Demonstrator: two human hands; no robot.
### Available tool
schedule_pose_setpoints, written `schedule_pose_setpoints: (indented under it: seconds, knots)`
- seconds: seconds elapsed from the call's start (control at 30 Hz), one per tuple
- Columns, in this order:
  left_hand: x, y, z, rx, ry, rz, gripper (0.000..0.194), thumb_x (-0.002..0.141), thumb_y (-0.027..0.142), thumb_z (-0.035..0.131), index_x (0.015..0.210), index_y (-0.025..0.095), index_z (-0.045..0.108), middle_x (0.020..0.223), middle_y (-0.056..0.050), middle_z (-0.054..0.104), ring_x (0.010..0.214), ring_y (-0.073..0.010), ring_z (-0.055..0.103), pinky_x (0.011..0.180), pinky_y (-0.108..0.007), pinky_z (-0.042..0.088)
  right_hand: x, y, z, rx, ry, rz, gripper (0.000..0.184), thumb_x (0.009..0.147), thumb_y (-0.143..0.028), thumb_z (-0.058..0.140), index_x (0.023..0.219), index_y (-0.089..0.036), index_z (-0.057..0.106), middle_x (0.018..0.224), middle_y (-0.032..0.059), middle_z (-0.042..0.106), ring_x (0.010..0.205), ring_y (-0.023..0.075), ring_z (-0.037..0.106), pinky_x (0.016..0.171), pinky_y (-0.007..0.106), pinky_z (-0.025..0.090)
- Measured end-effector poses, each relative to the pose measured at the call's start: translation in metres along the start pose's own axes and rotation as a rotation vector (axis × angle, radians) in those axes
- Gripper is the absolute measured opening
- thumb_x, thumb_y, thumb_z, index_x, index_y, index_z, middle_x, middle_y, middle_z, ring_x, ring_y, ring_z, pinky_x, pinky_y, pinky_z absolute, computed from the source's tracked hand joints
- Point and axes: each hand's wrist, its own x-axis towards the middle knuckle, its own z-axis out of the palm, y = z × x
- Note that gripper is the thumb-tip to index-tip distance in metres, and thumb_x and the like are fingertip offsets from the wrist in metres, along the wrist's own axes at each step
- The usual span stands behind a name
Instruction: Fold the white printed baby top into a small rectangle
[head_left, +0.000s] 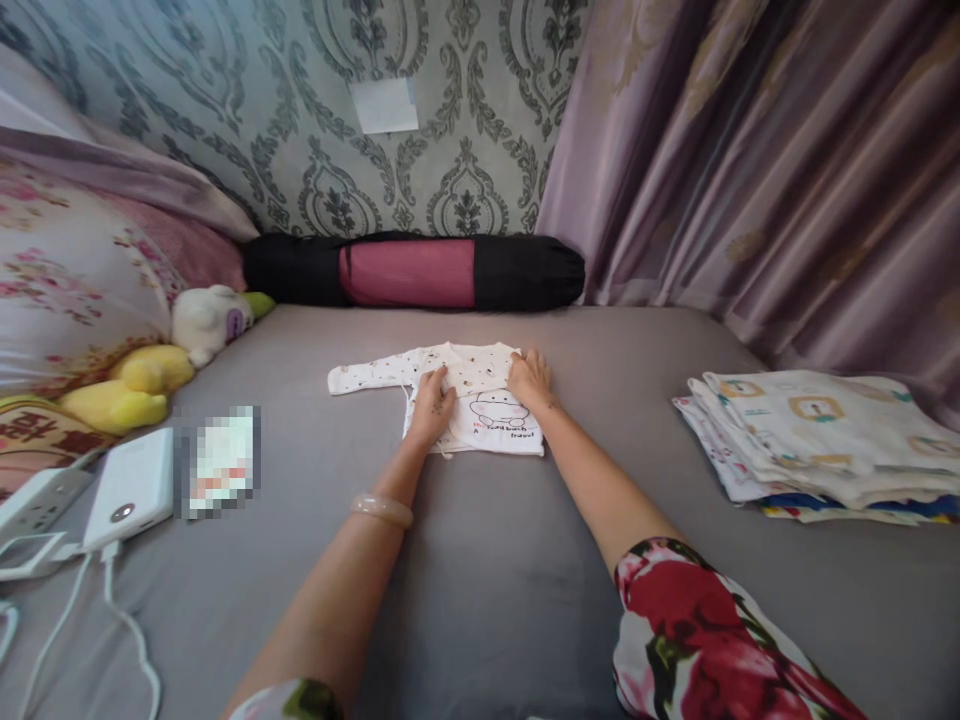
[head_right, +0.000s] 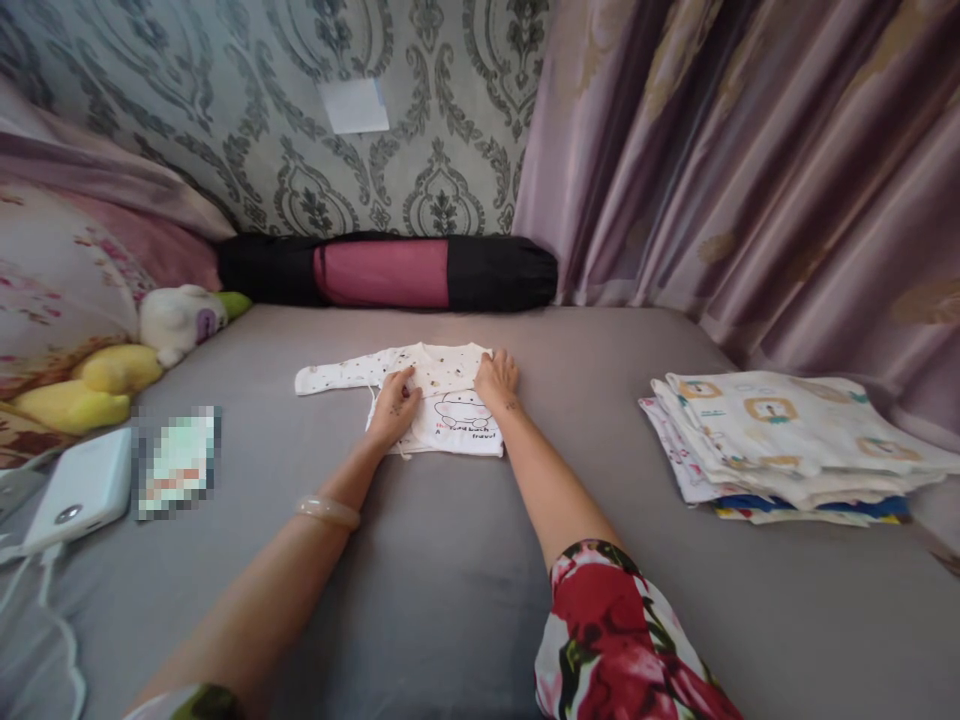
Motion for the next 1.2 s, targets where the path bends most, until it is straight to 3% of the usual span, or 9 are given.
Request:
schedule_pose_setpoints:
  seconds: [0.3,0.43,0.53,0.63,0.73,0.9,1.2]
  knots:
    - [0.001,0.001,-0.001,-0.014,-0.083,0.012,0.05,0.088,0.025,0.05,0.138,0.021,0.046,0.133,-0.012,0.049,0.104,-0.0198,0.057,0.098,-0.037,0.047,0.005,0.01,0.001,0.063,0.029,0.022,0.044,0.093,-0.016,0.037,0.131,-0.017,0.059,0.123,0.0189,0.055,0.115,0.0299,0.051,0.094,0.038,0.039]
    - [0.002,-0.002,0.002,-0.017,-0.094,0.016,0.049,0.088,0.026,0.05,0.137,0.018,0.049,0.135,-0.014,0.047,0.113,-0.022,0.055,0.1,-0.037,0.046,0.015,0.02,-0.007,0.15,-0.004,0.052,0.043,0.092,-0.016,0.038,0.129,-0.018,0.06,0.119,0.0158,0.061,0.113,0.0266,0.055,0.093,0.035,0.041]
    - [0.003,-0.004,0.003,-0.011,-0.092,0.009,0.047,0.089,0.027,0.05,0.136,0.02,0.051,0.136,-0.014,0.047,0.117,-0.0232,0.054,0.102,-0.039,0.045,0.018,0.013,-0.013,0.146,0.054,0.029,0.044,0.09,-0.01,0.035,0.127,-0.014,0.06,0.121,0.0165,0.061,0.115,0.0258,0.054,0.096,0.035,0.04]
    - [0.003,-0.006,0.004,-0.005,-0.087,0.007,0.047,0.089,0.027,0.049,0.136,0.019,0.051,0.137,-0.014,0.047,0.119,-0.0241,0.054,0.102,-0.039,0.046,0.009,-0.009,-0.007,0.138,0.051,-0.15,0.047,0.091,-0.01,0.031,0.133,-0.009,0.053,0.133,0.0175,0.056,0.125,0.0244,0.048,0.106,0.035,0.034]
    - [0.003,-0.008,0.005,-0.001,-0.088,0.017,0.049,0.089,0.029,0.05,0.137,0.017,0.05,0.138,-0.016,0.047,0.12,-0.0253,0.054,0.101,-0.04,0.047,-0.004,-0.032,0.01,0.116,-0.042,-0.304,0.054,0.099,-0.03,0.03,0.146,-0.005,0.037,0.155,0.0178,0.033,0.144,0.0266,0.025,0.117,0.04,0.018]
    - [0.004,-0.01,0.007,0.035,-0.073,0.059,0.051,0.089,0.031,0.051,0.137,0.014,0.049,0.138,-0.019,0.047,0.121,-0.0272,0.053,0.102,-0.043,0.046,-0.01,-0.039,0.027,0.059,-0.137,-0.248,0.068,0.1,-0.045,0.022,0.15,0.0,0.026,0.16,0.0185,0.02,0.148,0.0273,0.012,0.119,0.041,0.005]
    - [0.002,-0.01,0.01,0.185,-0.049,0.108,0.04,0.089,0.034,0.052,0.125,0.018,0.06,0.135,-0.017,0.05,0.125,-0.0314,0.051,0.107,-0.051,0.039,-0.003,-0.018,0.019,-0.04,-0.124,-0.17,0.071,0.1,-0.046,0.019,0.151,0.003,0.022,0.16,0.0183,0.018,0.149,0.0278,0.011,0.119,0.04,0.005]
